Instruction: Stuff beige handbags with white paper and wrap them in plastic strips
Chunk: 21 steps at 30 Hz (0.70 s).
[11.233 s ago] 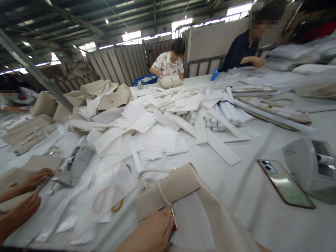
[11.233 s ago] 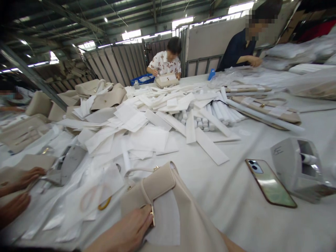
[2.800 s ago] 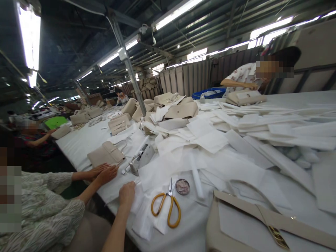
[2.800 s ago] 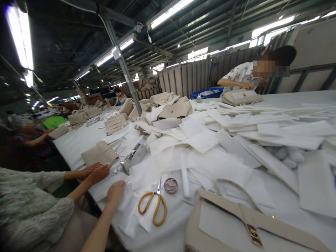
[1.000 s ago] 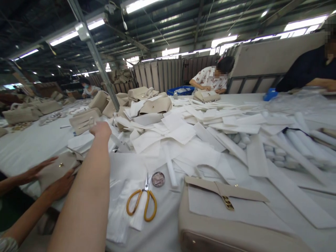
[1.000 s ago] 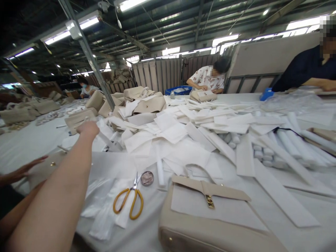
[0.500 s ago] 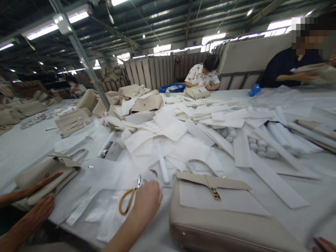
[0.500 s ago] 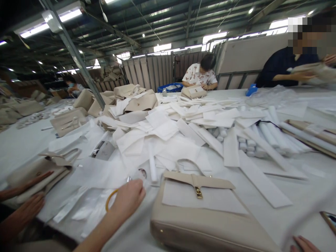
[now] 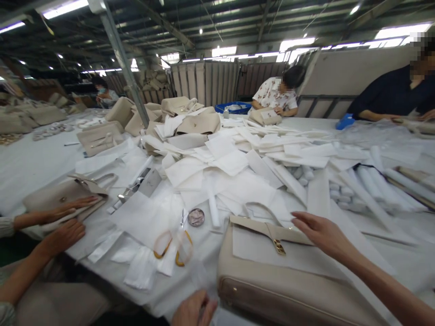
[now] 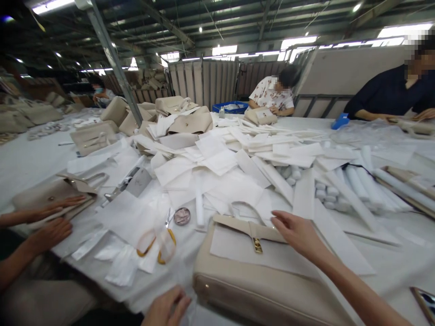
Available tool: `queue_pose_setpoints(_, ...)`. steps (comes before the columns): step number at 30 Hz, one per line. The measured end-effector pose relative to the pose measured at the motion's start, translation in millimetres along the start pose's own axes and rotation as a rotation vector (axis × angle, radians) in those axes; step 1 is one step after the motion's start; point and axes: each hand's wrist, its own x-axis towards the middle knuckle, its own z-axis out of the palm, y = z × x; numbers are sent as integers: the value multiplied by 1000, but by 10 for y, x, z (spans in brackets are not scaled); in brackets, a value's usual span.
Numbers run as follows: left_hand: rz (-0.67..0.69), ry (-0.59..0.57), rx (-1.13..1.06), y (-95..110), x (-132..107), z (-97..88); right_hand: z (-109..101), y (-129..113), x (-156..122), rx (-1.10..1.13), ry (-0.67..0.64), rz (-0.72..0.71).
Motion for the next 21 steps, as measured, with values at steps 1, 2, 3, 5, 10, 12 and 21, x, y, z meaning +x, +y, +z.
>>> queue_pose_setpoints(1, -43, 111, -43, -19, 12, -7, 143, -200, 146, -62, -83, -35)
queue_pose_setpoints(2, -79, 226, -73, -38, 30, -17, 294, -357, 277, -120, -156, -57)
queue_pose_setpoints(3, -108, 333, -91, -56, 54, -26, 444, -472, 391, -153, -200, -62)
queue_pose_setpoints(5, -159, 496, -106, -86, 114, -41, 708, -602, 565, -193, -265, -57)
queue_pose_setpoints(10, -103, 577, -38, -80, 275, -9, 1050, -655, 768, -207, -360, -32)
queue_pose_setpoints(12, -46, 551, -3, -62, 317, 36, 1094, -648, 805, -204, -388, 4)
queue_pose_setpoints(21, 52, 516, 335, -41, 338, 258, 1039, -670, 710, -164, -325, -44)
